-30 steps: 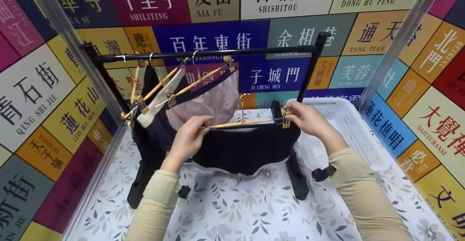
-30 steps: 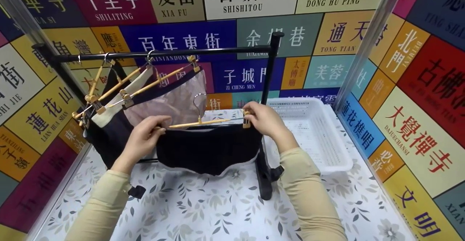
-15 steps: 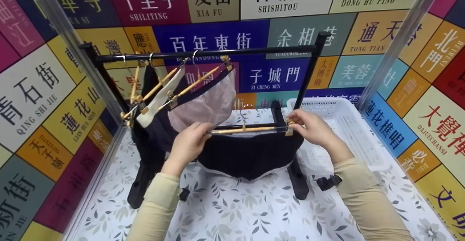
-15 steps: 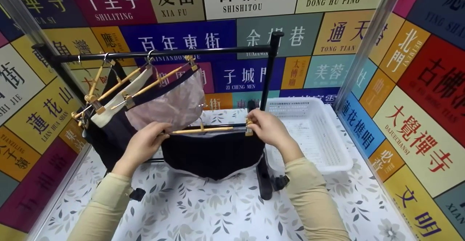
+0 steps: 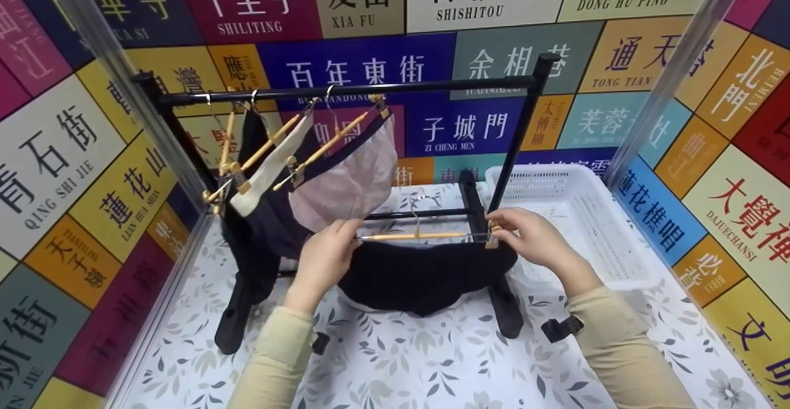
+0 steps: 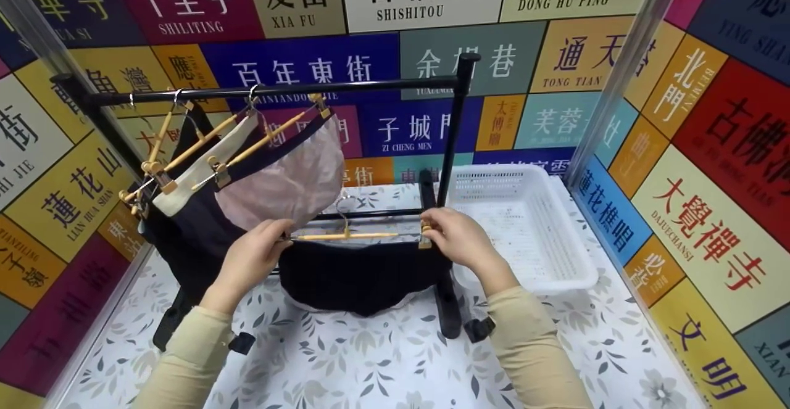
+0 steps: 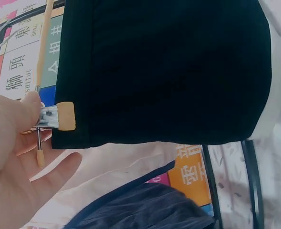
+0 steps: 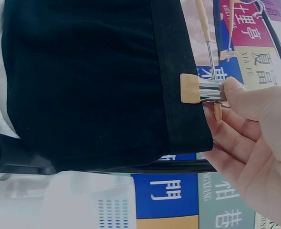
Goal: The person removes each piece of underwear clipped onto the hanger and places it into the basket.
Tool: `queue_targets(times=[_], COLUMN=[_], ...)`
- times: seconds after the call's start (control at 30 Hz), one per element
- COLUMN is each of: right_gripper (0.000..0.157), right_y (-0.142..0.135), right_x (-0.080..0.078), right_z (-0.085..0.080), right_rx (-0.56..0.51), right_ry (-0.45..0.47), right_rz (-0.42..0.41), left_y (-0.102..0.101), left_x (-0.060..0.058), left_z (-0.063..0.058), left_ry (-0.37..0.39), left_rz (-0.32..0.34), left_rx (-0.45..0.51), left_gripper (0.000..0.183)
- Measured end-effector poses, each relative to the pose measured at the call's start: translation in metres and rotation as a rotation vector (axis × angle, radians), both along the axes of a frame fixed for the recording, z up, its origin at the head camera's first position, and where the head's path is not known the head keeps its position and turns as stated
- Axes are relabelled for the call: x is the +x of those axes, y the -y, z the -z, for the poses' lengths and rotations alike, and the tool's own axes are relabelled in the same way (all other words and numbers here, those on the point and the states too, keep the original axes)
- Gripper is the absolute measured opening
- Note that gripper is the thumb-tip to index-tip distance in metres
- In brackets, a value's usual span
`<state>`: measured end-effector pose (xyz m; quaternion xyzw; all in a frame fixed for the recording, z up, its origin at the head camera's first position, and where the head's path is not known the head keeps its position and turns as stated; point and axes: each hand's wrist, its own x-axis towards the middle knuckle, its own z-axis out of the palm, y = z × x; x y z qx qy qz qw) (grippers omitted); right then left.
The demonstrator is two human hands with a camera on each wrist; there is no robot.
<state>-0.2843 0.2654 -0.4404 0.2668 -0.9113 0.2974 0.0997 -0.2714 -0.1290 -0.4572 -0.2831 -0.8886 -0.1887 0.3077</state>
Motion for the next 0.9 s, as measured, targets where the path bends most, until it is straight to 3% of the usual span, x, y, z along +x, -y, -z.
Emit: queue_targets(times=[0.4,0.9], right_gripper=[0.027,0.025], right_y=[-0.004,-0.001], right_x=[0.008,0.010], right_z=[0.026,0.040], right_rx=[0.009,0.052], right_ry=[0.016,0.024], right_rz=[-0.001,0.010], left_y=[-0.003,-0.002], left_x=[0.006,0.006], left_z=[0.020,0.037], left_ry=[0.009,0.051], left_rz=[-0.012,-0.048], left_rx=[-0.045,-0.054], left_gripper=[0.029,0.023])
